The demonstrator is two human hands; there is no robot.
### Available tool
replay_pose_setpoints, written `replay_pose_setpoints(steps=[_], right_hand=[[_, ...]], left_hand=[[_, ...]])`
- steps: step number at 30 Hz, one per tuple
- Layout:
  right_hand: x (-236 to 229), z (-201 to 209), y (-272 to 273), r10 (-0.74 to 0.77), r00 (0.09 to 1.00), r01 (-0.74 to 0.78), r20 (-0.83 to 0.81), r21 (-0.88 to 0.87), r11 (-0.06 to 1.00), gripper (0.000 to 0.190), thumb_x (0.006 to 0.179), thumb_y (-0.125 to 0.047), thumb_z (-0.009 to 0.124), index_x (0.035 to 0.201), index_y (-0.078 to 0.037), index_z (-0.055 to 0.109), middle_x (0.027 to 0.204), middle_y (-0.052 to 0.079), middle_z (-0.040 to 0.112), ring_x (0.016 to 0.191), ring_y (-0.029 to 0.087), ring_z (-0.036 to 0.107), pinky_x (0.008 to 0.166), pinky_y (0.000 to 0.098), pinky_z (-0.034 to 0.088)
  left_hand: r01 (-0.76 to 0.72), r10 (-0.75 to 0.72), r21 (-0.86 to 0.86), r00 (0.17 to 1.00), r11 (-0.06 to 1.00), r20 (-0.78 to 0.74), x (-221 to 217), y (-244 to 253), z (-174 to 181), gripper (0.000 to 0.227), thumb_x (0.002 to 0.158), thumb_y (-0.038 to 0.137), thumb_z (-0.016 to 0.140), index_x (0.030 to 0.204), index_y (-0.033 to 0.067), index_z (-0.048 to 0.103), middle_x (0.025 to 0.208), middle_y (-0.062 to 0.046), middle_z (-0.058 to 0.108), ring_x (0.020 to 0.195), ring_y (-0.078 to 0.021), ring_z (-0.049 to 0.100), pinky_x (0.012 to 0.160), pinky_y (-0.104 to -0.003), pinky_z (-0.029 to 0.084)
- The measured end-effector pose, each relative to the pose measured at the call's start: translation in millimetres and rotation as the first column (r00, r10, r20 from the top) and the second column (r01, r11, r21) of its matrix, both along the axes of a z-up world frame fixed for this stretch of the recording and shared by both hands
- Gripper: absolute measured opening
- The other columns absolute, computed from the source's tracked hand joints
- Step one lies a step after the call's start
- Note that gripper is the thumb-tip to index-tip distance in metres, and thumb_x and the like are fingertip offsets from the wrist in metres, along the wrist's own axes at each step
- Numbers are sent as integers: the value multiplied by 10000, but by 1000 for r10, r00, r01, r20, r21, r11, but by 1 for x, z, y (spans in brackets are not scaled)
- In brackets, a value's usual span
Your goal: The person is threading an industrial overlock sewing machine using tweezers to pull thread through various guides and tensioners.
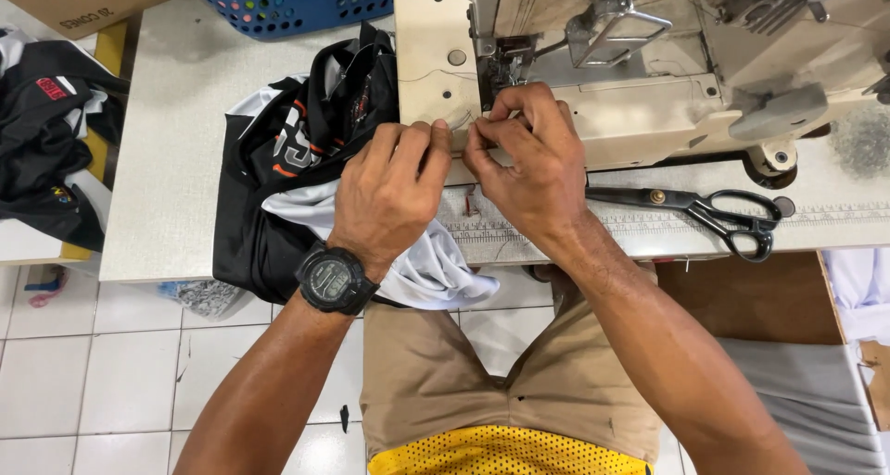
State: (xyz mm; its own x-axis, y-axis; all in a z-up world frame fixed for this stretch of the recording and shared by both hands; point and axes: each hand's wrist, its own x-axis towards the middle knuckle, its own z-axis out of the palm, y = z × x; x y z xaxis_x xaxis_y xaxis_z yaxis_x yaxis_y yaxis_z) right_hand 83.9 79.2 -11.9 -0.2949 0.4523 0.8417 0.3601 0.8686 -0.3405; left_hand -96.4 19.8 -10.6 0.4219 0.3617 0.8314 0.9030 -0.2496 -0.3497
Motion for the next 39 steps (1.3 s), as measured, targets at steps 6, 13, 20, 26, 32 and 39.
replay_pose_setpoints(steps=[6, 13, 20, 26, 32, 39], right_hand=[[-1, -2, 1, -1, 1000, 1, -7, 1, 1000, 57, 918, 111, 828, 893, 62, 813, 1033, 112, 638, 759, 252, 671, 722, 406, 598], [-3, -4, 0, -18, 1000, 18, 7, -9, 1000, 77, 908, 120, 833, 891, 48, 809, 1034, 93, 627, 786, 251, 688, 759, 408, 585], [-5, -6, 0, -29, 1000, 29, 2, -22, 999, 80, 906, 126, 829, 886, 52, 808, 1035, 94, 619, 814, 256, 702, 774, 407, 591], [-5, -7, 0, -30, 1000, 30, 9, -12, 999, 68, 912, 107, 838, 901, 47, 808, 1042, 89, 619, 759, 246, 703, 813, 428, 589], [9, 3, -5, -11, 1000, 11, 15, 17, 1000, 101, 926, 36, 891, 978, 35, 804, 1126, 118, 627, 782, 257, 710, 866, 462, 591], [51, -11, -39, -126, 991, 130, -38, 156, 979, 286, 928, -225, 928, 1082, -17, 807, 1155, 150, 607, 912, 278, 599, 818, 419, 577]], left_hand=[[6, -6, 12, 1000, 1000, -6, 3, -2, 6, 49, 1030, 5, 765, 1005, 33, 796, 867, -71, 616, 799, -224, 687, 593, -272, 568], [1, -1, 23, 1000, 1000, -18, 2, 0, 1, 40, 1029, 16, 771, 1007, 36, 798, 877, -81, 631, 811, -230, 695, 600, -281, 575], [1, 0, 25, 1000, 1000, -24, 3, 1, 1, 46, 1026, 10, 761, 1008, 30, 798, 884, -87, 632, 809, -232, 685, 601, -280, 569], [-2, 2, 25, 1000, 1000, -26, 3, 1, -4, 43, 1026, 12, 759, 1018, 28, 798, 894, -94, 642, 819, -235, 685, 609, -284, 572], [25, -25, -11, 999, 1000, -48, 0, 1, 0, 65, 1034, 0, 746, 1070, 13, 799, 919, -105, 643, 849, -253, 685, 630, -299, 581], [83, -86, -47, 993, 995, -82, 0, 11, 12, 49, 1034, -30, 760, 1059, 2, 787, 916, -112, 642, 859, -279, 698, 668, -323, 601]])
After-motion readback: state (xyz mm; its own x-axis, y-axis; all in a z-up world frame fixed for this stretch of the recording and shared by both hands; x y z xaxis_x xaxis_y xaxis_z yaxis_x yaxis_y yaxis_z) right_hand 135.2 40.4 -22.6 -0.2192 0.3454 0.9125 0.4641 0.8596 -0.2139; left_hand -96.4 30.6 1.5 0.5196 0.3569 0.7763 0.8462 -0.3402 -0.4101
